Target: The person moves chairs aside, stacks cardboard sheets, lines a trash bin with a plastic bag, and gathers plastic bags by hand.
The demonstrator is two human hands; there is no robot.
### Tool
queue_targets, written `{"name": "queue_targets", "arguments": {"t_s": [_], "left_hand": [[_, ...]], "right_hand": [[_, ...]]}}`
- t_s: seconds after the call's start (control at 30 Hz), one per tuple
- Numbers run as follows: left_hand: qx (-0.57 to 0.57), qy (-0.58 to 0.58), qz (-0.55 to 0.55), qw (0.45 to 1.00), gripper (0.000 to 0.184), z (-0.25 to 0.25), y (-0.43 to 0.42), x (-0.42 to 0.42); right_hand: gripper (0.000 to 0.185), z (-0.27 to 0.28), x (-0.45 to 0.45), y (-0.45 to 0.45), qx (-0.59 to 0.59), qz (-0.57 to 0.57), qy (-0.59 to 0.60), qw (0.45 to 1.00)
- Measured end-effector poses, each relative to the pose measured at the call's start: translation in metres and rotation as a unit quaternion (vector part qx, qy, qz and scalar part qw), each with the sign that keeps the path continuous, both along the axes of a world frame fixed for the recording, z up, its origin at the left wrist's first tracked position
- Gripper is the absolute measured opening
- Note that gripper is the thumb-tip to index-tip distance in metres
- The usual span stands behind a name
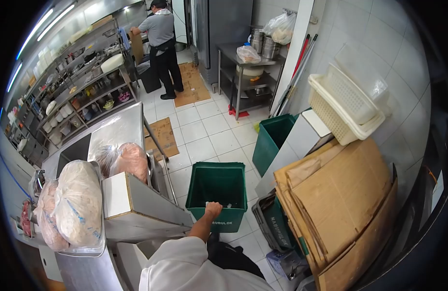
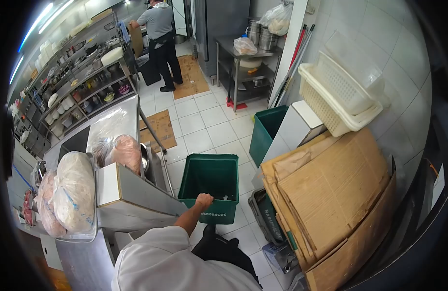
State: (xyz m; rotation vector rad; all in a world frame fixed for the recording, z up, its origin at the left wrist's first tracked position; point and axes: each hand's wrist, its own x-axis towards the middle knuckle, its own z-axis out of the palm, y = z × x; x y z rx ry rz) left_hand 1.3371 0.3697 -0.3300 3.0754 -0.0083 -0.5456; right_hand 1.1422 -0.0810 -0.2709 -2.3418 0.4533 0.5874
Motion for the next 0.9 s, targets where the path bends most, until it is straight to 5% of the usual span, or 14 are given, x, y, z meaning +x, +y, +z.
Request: {"name": "queue_targets", "arguments": {"t_s": [0.3,0.43,0.53,0.6,0.63,0.73,0.87,0.9], "left_hand": [[-0.031,-0.053,-0.047,0.997,0.022,-0.073,-0.021,0.011],[-0.051,0.08,-0.055,0.994,0.022,-0.094,-0.027,0.006],[-0.089,0.059,-0.155,0.982,0.036,0.0,-0.057,0.004],[-0.278,0.077,-0.233,0.929,0.057,0.06,-0.092,0.004],[-0.438,0.042,-0.298,0.847,0.067,0.069,-0.111,-0.002],[-0.447,-0.019,-0.486,0.751,0.072,0.163,-0.163,-0.027],[-0.438,-0.028,-0.577,0.689,0.069,0.174,-0.2,-0.067],[-0.414,0.039,-0.561,0.716,0.063,0.166,-0.207,-0.072]], "right_hand": [[0.045,-0.007,0.027,0.017,-0.018,-0.066,-0.001,0.998],[0.047,-0.007,0.009,0.016,-0.034,-0.104,-0.009,0.994],[0.048,-0.004,-0.017,0.012,-0.064,-0.119,-0.045,0.99],[0.057,0.025,-0.005,0.042,-0.117,-0.118,-0.033,0.986],[0.055,0.059,0.014,0.07,-0.118,-0.131,-0.057,0.983],[0.047,0.094,0.032,0.107,-0.114,-0.117,-0.127,0.978],[0.036,0.122,0.008,0.126,-0.039,-0.158,-0.16,0.974],[0.031,0.122,-0.004,0.128,-0.035,-0.181,-0.211,0.96]]}}
